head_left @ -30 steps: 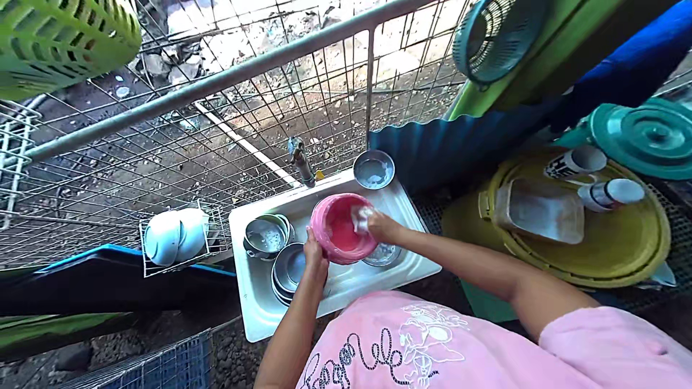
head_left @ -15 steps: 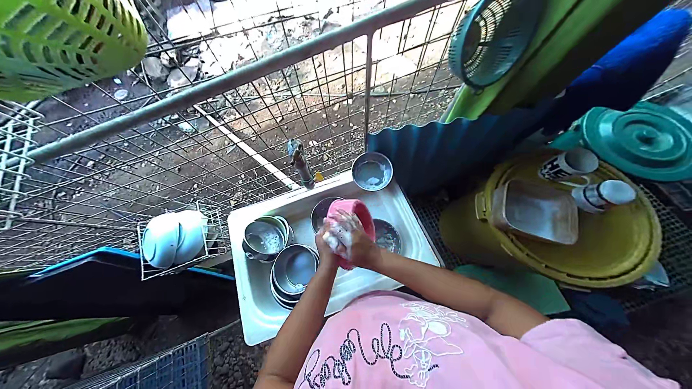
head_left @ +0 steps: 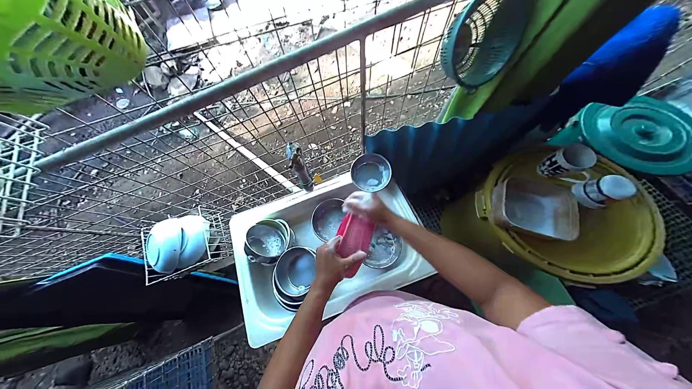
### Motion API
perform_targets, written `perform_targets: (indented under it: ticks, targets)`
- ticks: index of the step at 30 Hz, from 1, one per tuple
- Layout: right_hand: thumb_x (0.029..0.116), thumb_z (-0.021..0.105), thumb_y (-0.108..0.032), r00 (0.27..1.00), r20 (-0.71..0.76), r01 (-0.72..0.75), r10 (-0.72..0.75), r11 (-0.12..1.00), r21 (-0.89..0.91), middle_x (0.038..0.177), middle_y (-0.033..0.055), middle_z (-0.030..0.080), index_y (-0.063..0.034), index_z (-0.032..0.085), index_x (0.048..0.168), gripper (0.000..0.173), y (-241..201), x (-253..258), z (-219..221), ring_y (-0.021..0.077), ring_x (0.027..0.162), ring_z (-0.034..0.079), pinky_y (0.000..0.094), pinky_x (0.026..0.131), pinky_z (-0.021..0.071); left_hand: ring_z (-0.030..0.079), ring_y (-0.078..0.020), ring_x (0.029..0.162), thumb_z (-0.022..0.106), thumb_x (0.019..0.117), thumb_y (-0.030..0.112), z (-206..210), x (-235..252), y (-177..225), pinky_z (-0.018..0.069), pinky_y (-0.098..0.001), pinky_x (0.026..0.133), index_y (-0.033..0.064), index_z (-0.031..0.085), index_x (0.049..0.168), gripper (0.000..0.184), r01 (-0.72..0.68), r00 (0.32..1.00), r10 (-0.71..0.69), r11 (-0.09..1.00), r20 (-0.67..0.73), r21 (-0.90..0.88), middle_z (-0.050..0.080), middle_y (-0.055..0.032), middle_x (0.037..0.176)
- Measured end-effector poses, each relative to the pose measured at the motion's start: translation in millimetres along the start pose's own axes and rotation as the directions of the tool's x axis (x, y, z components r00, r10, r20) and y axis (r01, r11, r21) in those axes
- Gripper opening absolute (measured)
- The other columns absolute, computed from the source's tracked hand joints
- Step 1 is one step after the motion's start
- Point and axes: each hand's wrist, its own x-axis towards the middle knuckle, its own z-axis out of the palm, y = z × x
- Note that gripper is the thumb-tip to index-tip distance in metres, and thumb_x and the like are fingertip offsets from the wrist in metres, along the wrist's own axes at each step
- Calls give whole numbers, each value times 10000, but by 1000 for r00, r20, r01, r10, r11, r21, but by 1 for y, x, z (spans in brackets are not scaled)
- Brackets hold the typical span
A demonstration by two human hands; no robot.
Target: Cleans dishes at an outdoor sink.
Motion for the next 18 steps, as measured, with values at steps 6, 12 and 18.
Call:
perform_targets:
  ticks: [6,12,18]
  targets:
    - [986,643,-290,984,120,-96,132,959,-265,765,130,675,38,708,843,364,-7,15,-7,220,750,658,434,757,546,711,-176,851,846,749,165,-12,6,6,564,-375,842,-97,719,999,384,146,982,-136,986,133,-74,738,-160,901]
    - [964,611,-41,995,93,39,-34,997,-61,944,189,717,103,698,1029,180,-8,18,-6,224,876,680,413,853,550,664,-36,799,778,750,-9,-8,1,9,543,-219,800,-112,704,909,204,211,968,-238,943,-77,-257,720,-88,841]
    - [971,662,-273,929,292,-95,228,908,-409,1085,251,711,50,709,1103,352,-39,5,27,400,1089,671,620,968,487,656,-131,937,712,907,23,-5,11,15,530,-324,910,-101,672,1093,227,424,902,-403,894,154,-143,704,-154,1006]
